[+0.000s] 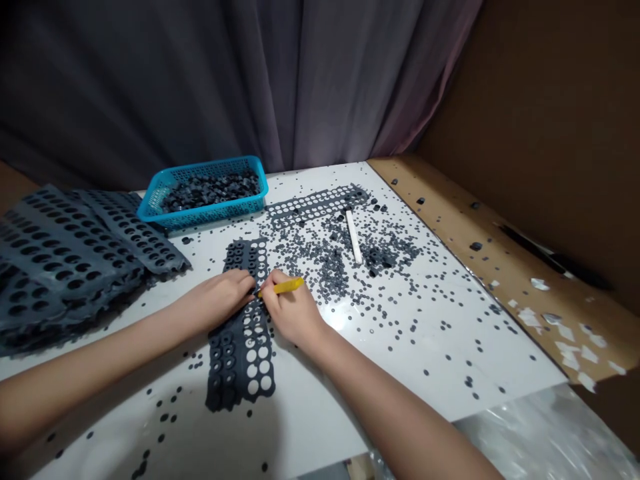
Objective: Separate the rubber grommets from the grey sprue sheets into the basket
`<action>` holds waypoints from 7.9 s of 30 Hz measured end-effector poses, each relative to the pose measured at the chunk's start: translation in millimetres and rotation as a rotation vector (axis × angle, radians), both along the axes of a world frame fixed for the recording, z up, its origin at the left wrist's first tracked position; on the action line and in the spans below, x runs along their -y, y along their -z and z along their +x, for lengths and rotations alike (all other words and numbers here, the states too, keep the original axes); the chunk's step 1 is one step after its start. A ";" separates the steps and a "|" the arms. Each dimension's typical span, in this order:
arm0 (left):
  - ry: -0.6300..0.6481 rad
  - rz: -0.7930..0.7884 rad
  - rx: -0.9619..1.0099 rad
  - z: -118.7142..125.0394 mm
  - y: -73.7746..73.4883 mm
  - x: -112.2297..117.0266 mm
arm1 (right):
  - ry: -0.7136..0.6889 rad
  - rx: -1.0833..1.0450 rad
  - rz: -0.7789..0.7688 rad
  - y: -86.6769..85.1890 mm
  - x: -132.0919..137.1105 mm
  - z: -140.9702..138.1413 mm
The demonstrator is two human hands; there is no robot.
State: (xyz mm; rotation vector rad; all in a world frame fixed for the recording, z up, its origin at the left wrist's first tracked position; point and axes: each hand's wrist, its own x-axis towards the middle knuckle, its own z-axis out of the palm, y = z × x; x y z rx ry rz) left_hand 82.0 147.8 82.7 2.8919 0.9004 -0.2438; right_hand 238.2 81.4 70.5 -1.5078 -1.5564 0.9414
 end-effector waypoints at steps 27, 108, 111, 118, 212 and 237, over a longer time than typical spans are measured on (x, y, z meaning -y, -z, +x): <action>-0.643 -0.961 0.818 -17.0 -3.8 -32.0 | 0.075 -0.275 -0.066 9.2 -4.2 1.8; -0.091 -0.268 0.454 -5.6 17.5 -48.2 | -0.148 0.264 -0.045 -17.9 -61.8 6.2; -0.161 -0.284 0.511 -5.6 15.2 -49.3 | -0.160 0.253 -0.052 -18.1 -62.0 6.4; -0.297 -0.345 0.552 -2.3 11.0 -49.5 | -0.157 0.214 -0.060 -17.4 -63.9 7.5; -0.780 -1.689 1.278 -0.3 -42.8 -0.1 | -0.061 0.005 -0.046 0.7 -78.5 17.5; -0.394 0.240 0.519 -44.7 -26.1 -185.1 | -0.055 -0.099 -0.028 5.9 -85.6 24.3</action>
